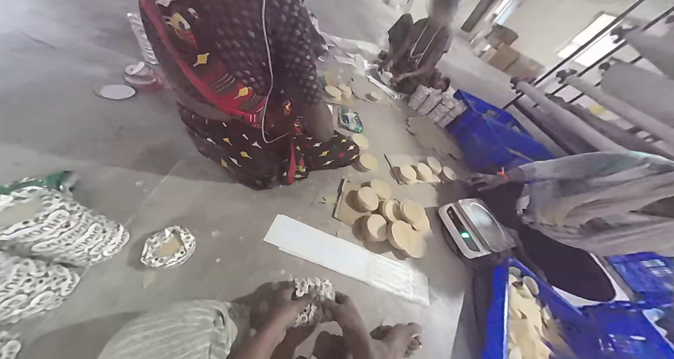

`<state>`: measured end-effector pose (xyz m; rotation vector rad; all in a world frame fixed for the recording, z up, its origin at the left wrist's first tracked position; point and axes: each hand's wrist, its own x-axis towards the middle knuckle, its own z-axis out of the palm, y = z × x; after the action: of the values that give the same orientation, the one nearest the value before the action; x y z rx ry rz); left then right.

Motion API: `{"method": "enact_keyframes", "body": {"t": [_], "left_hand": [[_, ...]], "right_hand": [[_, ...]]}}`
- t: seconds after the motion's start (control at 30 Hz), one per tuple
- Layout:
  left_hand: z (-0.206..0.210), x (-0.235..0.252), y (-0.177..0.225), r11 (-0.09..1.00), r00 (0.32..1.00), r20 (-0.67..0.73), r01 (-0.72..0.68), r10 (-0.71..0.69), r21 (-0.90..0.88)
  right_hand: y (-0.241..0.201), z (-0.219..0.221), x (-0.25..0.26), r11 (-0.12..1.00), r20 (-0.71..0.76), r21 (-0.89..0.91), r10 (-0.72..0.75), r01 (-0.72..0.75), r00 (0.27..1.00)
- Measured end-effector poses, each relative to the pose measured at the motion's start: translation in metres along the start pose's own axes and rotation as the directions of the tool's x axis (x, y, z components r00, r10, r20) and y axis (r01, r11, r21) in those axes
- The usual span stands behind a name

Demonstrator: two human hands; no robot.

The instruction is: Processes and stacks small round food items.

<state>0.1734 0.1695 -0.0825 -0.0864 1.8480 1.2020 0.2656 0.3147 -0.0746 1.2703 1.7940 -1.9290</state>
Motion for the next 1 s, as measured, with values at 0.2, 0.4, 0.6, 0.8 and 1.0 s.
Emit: {"method": "enact_keyframes", "body": {"t": [0.2, 0.4, 0.6, 0.8, 1.0], "left_hand": [[-0.002, -0.01, 0.003, 0.999, 0.999, -0.008, -0.037, 0.037, 0.017], [0.002, -0.028, -0.013, 0.994, 0.993, -0.056, -0.108, 0.107, -0.004], [0.004, -0.032, -0.015, 0.994, 0.99, -0.092, -0.106, 0.107, 0.016], [0.007, -0.032, -0.025, 0.988, 0.981, -0.126, -0.146, 0.15, 0.04], [0.009, -0.028, -0.026, 0.982, 0.974, -0.135, -0.173, 0.182, 0.074]], "right_hand": [[0.005, 0.003, -0.008, 0.996, -0.086, 0.088, -0.024, 0.032, 0.996], [0.026, 0.009, -0.026, 0.994, -0.105, 0.026, -0.107, 0.111, 0.989], [0.025, 0.013, -0.032, 0.994, -0.188, -0.089, -0.087, 0.071, 0.978], [0.032, 0.021, -0.032, 0.986, -0.293, -0.162, -0.092, 0.045, 0.952], [0.029, 0.017, -0.036, 0.989, -0.253, -0.143, -0.011, -0.027, 0.967]]}}
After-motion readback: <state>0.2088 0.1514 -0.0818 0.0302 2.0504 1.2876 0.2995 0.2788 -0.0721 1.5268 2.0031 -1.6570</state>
